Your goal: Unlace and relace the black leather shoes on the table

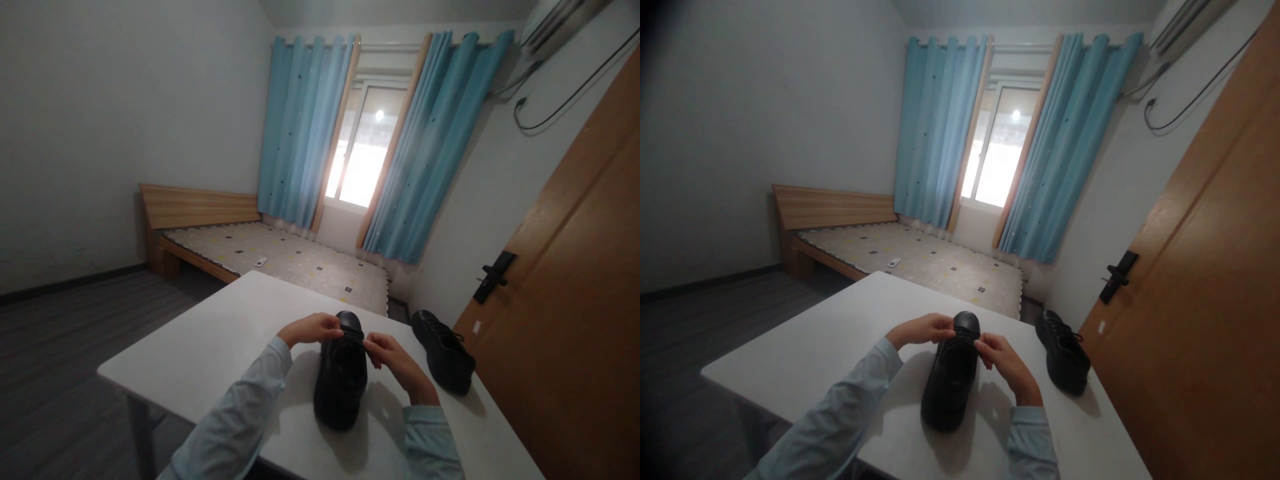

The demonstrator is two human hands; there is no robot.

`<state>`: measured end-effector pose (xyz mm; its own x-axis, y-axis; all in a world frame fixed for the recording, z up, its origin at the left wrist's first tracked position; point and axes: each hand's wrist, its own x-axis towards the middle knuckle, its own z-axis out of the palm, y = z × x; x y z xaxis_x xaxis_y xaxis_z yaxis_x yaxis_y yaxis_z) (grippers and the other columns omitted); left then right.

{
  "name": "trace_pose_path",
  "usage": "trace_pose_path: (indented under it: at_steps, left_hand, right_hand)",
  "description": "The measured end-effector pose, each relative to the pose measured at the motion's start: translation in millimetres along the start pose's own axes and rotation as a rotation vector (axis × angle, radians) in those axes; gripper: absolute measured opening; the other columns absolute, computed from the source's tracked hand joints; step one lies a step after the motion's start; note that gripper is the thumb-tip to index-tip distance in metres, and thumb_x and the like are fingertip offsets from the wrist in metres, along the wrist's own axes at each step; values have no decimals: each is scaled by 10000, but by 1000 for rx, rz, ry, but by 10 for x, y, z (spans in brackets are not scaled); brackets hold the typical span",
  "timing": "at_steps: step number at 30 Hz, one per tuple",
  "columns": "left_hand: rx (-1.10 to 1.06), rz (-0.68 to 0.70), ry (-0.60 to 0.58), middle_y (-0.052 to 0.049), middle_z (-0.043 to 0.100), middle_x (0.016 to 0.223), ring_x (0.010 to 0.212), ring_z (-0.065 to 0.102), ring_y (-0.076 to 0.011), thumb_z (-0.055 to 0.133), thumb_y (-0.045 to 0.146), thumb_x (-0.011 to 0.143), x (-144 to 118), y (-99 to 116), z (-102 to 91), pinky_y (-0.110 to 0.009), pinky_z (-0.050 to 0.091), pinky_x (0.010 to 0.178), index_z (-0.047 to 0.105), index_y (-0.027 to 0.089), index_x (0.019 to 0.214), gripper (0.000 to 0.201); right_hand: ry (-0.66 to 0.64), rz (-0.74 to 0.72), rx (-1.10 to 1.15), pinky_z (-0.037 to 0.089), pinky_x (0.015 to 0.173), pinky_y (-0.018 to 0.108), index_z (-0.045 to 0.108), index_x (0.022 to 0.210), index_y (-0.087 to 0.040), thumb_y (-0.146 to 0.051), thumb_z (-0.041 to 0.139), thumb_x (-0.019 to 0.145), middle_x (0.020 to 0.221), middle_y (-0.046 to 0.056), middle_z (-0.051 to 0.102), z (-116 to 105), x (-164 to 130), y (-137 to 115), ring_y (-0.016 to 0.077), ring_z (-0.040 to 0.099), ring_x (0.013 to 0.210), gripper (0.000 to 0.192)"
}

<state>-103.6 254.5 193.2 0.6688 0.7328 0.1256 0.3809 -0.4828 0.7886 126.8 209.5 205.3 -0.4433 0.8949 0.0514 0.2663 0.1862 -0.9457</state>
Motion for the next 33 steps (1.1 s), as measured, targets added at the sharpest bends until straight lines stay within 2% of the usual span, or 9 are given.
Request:
trace_pose_path:
  at_steps: [6,17,26,29,33]
  left_hand:
    - [-25,9,-21,40,432,604,555,403,-86,504,551,774,-17,-11,-27,-208,337,528,505,149,718,406]
    - [-55,-45,-34,34,444,621,571,404,-86,545,486,761,-66,36,-59,-209,357,549,537,148,722,340]
    - [-136,-75,-51,37,439,633,572,418,-85,576,561,709,-45,22,-23,-197,373,516,530,150,723,413]
    - [-36,-94,54,22,487,640,547,445,-85,498,583,765,-9,-55,-20,-197,372,509,562,139,750,449]
    - [178,-151,278,-31,615,733,629,544,-122,412,509,852,28,-156,-16,-214,407,586,617,142,818,422]
  right_hand:
    - [9,7,-21,243,476,232,483,569,-178,-528,615,721,490,-61,404,-41,-14,2,82,346,463,404]
    - [2,18,-79,244,495,240,503,525,-176,-500,618,719,472,-49,424,-65,-39,4,88,354,468,395]
    - [-36,51,-74,253,477,225,498,570,-176,-519,598,741,464,-56,433,-67,-25,57,81,367,445,396]
    - [-31,40,-116,263,471,223,507,587,-177,-552,589,738,440,-64,426,-58,-18,45,80,368,428,412]
    - [50,15,-165,292,445,223,528,623,-178,-559,600,720,433,-65,432,-49,24,23,85,380,415,400]
